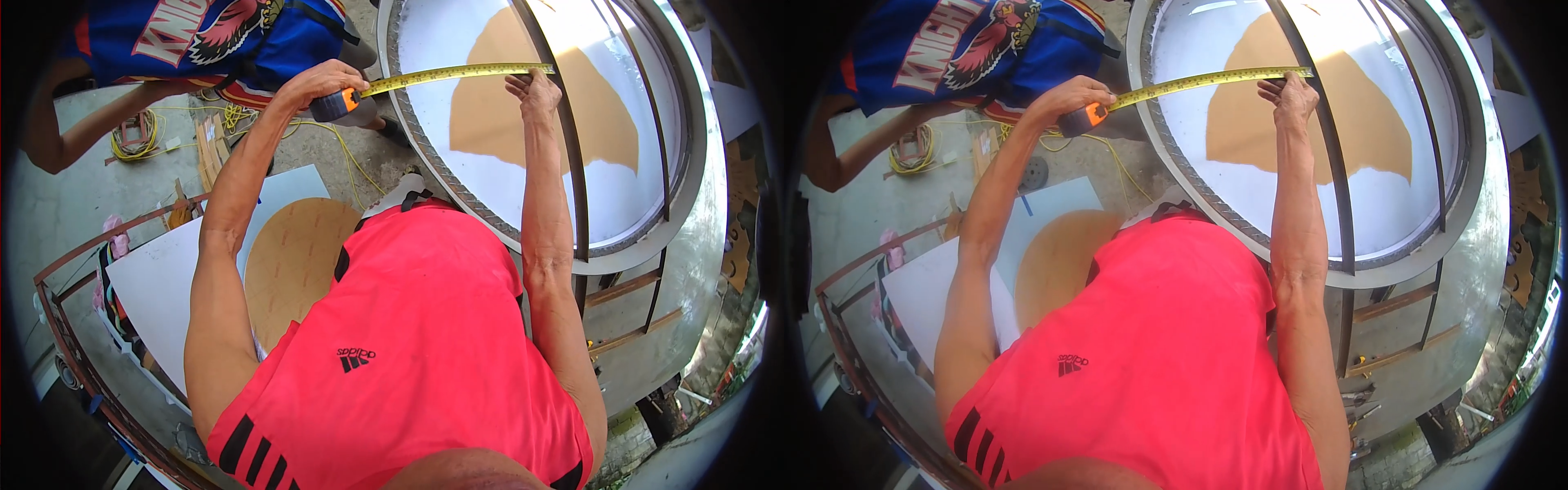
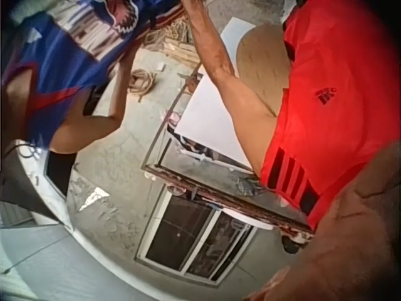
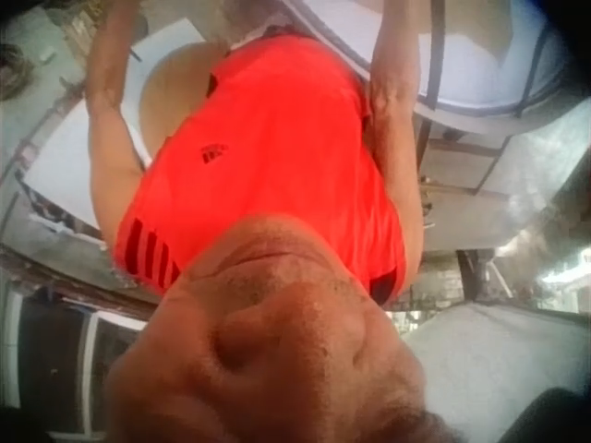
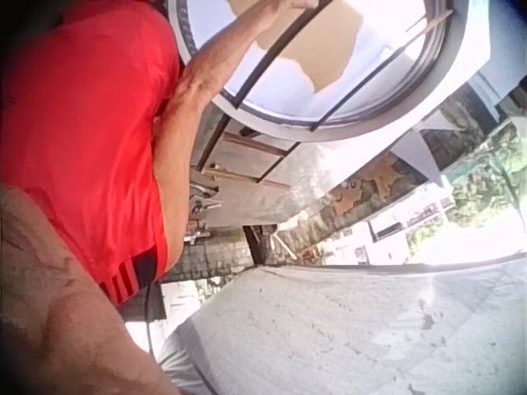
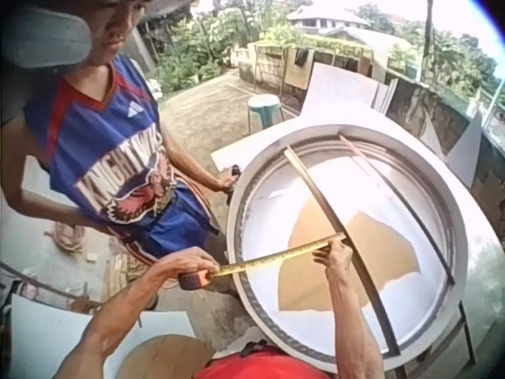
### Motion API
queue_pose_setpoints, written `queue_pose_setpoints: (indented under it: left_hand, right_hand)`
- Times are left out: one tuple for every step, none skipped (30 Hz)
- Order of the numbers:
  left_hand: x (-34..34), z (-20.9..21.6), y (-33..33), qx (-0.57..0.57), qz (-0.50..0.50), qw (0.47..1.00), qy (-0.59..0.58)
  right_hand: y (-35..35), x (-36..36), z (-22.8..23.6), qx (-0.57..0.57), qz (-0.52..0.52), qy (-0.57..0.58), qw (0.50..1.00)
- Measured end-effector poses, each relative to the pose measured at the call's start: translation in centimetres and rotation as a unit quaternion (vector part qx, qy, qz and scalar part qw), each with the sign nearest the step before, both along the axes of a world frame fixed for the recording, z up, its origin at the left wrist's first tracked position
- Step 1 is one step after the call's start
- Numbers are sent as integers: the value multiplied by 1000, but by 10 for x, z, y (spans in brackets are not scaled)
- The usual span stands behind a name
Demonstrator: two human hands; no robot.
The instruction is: Assembling a circular sign frame with wooden slats using a hammer and measuring tape.
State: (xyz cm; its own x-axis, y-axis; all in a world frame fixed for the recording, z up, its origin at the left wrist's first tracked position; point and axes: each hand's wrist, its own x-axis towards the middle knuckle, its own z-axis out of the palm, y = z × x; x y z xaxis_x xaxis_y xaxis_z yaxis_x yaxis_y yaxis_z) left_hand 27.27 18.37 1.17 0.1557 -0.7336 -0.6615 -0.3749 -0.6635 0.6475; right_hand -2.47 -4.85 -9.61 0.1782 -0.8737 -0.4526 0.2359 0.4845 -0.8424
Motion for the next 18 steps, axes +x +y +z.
queue_pose_setpoints:
  left_hand:
    - [5, -1, -1, -4, -2, 999, 33]
    - [5, -5, -2, -28, 12, 999, 38]
    - [7, -7, -2, -27, 17, 999, 37]
    - [8, -10, -3, -16, 10, 999, 34]
    - [8, -12, -3, -6, 3, 999, 32]
    - [9, -13, -4, -29, -44, 999, -6]
    - [10, -15, -4, -18, -37, 999, 2]
    - [10, -16, -4, -15, -34, 999, 20]
    - [12, -17, -6, -13, -33, 999, 31]
    - [13, -17, -7, 7, -30, 998, 49]
    - [14, -18, -7, 11, -24, 998, 57]
    - [15, -18, -8, 17, -37, 998, 55]
    - [15, -18, -9, 20, -55, 997, 51]
    - [15, -18, -10, 21, -49, 997, 64]
    - [15, -18, -10, 22, -47, 997, 65]
    - [15, -18, -11, 25, -58, 996, 64]
    - [14, -18, -12, 26, -74, 996, 53]
    - [14, -17, -13, 28, -80, 995, 53]
  right_hand:
    - [-3, 0, -1, -4, -11, 12, 1000]
    - [-5, 0, -3, -11, -13, 17, 1000]
    - [-6, -1, -4, -3, -8, 11, 1000]
    - [-8, -1, -5, 4, -1, 2, 1000]
    - [-8, -1, -6, 12, -6, 6, 1000]
    - [-10, -2, -6, 11, 2, 4, 1000]
    - [-11, -2, -7, 13, 3, 10, 1000]
    - [-11, -2, -7, 19, 0, 22, 1000]
    - [-12, -2, -7, 14, 8, 17, 1000]
    - [-13, -2, -7, 12, 13, 23, 1000]
    - [-13, -2, -7, 10, 11, 35, 999]
    - [-14, -2, -7, 12, 13, 34, 999]
    - [-14, -3, -7, 16, 20, 32, 999]
    - [-14, -3, -7, 14, 21, 34, 999]
    - [-14, -3, -7, 9, 20, 37, 999]
    - [-14, -3, -7, 10, 22, 36, 999]
    - [-14, -3, -8, 11, 24, 35, 999]
    - [-15, -3, -8, 12, 25, 32, 999]
